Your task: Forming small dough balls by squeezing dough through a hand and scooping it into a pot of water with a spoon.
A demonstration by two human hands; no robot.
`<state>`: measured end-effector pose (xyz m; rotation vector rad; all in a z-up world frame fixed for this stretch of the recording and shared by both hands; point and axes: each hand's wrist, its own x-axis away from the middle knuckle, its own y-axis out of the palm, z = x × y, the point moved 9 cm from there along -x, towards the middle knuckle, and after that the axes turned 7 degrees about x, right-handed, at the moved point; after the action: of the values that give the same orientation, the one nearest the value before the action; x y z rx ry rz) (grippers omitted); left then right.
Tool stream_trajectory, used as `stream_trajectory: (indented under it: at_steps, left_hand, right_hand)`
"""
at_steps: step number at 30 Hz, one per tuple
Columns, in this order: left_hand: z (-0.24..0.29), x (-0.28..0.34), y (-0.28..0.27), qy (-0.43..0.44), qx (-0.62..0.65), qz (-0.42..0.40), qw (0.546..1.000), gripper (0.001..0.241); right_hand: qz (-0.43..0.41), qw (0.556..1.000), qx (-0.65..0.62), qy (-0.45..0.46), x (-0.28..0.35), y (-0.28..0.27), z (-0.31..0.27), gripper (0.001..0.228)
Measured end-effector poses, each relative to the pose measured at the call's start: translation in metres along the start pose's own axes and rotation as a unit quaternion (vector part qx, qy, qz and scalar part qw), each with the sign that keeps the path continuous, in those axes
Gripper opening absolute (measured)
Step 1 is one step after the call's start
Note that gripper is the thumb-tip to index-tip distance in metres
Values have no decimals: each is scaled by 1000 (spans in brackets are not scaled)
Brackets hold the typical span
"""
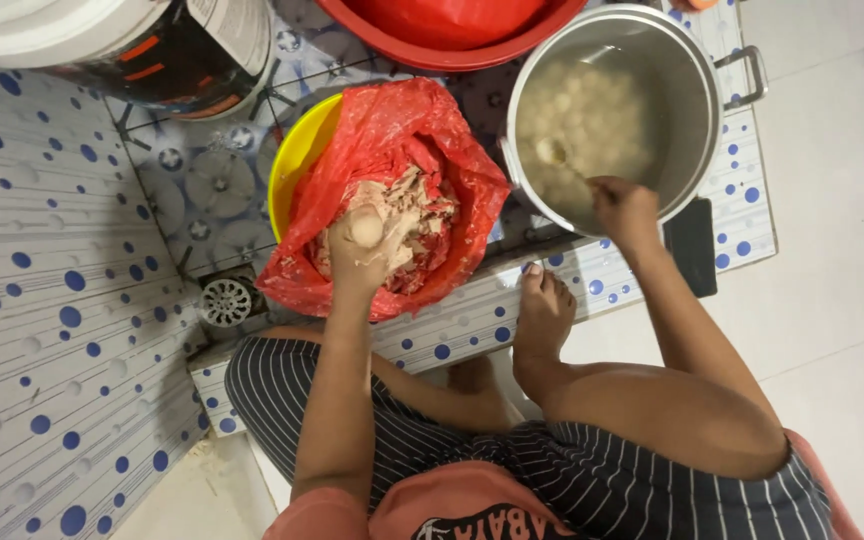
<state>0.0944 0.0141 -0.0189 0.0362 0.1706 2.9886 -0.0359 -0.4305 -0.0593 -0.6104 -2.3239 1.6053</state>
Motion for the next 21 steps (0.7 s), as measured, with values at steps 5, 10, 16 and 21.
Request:
stream_trajectory:
  at_steps: [5, 10, 16, 21]
  left_hand:
    - [1, 10, 5, -169, 168, 27, 971, 16]
    - [10, 4, 18, -144, 225, 5, 964, 35]
    - [21, 9, 13, -57, 73, 31, 995, 29]
    - [-83, -1, -6, -154, 105, 53, 981, 21]
  right_hand:
    - [-75, 997, -25, 23, -11, 33, -1, 17]
    - [-69, 996, -30, 49, -26, 36, 37, 22]
    - [24, 996, 10, -81, -8, -35, -30, 21]
    - [45, 983, 115, -138, 3, -58, -53, 21]
